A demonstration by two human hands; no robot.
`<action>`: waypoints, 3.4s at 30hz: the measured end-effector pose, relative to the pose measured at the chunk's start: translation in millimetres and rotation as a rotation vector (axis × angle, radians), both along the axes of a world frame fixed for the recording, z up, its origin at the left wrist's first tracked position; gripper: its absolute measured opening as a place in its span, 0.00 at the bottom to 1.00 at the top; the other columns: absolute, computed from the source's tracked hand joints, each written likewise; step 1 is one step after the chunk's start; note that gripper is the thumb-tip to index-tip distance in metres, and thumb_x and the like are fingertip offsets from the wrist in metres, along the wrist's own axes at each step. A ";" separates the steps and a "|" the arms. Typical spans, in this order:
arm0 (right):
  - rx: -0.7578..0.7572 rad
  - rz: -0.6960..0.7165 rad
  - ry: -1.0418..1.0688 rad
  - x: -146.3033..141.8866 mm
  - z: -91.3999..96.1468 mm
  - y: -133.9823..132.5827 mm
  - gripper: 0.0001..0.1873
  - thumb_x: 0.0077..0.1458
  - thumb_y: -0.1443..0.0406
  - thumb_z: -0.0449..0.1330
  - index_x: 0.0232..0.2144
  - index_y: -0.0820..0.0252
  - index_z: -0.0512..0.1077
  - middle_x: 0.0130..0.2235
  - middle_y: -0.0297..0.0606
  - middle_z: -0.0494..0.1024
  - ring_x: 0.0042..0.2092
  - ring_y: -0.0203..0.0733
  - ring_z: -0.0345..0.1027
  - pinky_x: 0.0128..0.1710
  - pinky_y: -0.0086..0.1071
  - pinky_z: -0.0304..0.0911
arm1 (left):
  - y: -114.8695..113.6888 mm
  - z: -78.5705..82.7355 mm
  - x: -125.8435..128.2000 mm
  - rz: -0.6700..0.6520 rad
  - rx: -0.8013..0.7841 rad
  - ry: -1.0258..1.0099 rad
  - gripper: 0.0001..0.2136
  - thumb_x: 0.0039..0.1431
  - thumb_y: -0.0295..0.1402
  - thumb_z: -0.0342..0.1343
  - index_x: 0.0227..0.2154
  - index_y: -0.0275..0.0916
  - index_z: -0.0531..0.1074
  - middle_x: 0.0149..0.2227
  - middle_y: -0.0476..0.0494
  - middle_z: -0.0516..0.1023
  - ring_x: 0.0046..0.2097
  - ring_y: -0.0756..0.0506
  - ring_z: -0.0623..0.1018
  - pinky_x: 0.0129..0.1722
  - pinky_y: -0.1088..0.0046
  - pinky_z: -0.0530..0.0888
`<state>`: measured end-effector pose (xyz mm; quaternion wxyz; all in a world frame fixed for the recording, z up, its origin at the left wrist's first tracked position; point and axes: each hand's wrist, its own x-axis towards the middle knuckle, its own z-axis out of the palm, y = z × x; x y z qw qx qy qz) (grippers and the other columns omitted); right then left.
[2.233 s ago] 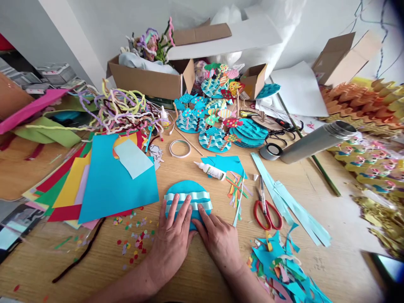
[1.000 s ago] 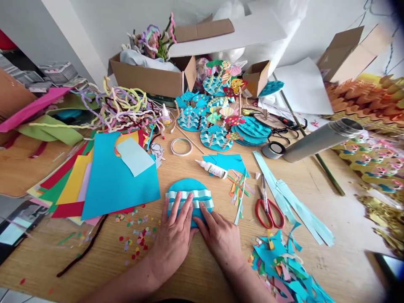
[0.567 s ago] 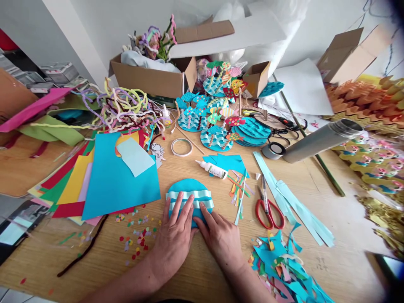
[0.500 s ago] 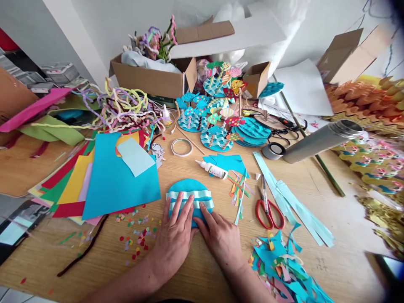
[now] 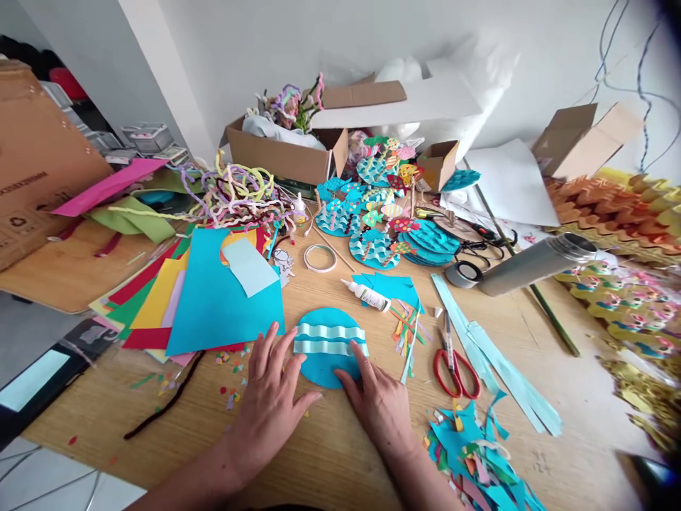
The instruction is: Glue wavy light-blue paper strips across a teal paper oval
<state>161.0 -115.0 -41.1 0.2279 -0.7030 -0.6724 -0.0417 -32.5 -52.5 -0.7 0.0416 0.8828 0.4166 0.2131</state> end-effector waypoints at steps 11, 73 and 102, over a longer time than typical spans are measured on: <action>-0.040 0.170 -0.076 -55.2 10.8 12.1 0.20 0.67 0.63 0.45 0.55 0.67 0.66 0.23 0.33 0.75 0.22 0.34 0.68 0.21 0.28 0.51 | 2.9 -17.6 -4.4 -0.114 -0.057 -0.089 0.06 0.60 0.26 0.52 0.31 0.39 0.73 0.33 0.44 0.71 0.38 0.44 0.69 0.38 0.64 0.70; -0.002 0.119 -0.142 -61.2 0.0 22.2 0.18 0.66 0.67 0.44 0.52 0.72 0.65 0.22 0.35 0.75 0.21 0.35 0.67 0.21 0.31 0.49 | 9.1 -22.2 0.1 -0.092 -0.068 -0.112 0.13 0.61 0.26 0.51 0.21 0.37 0.70 0.24 0.46 0.66 0.33 0.46 0.64 0.34 0.66 0.62; 0.070 0.017 0.088 -43.2 9.6 8.9 0.20 0.66 0.63 0.48 0.52 0.70 0.68 0.25 0.37 0.78 0.22 0.32 0.69 0.23 0.25 0.56 | 7.8 -20.4 -1.6 -0.135 -0.086 -0.083 0.03 0.59 0.28 0.55 0.34 0.38 0.74 0.30 0.45 0.70 0.37 0.43 0.68 0.38 0.61 0.67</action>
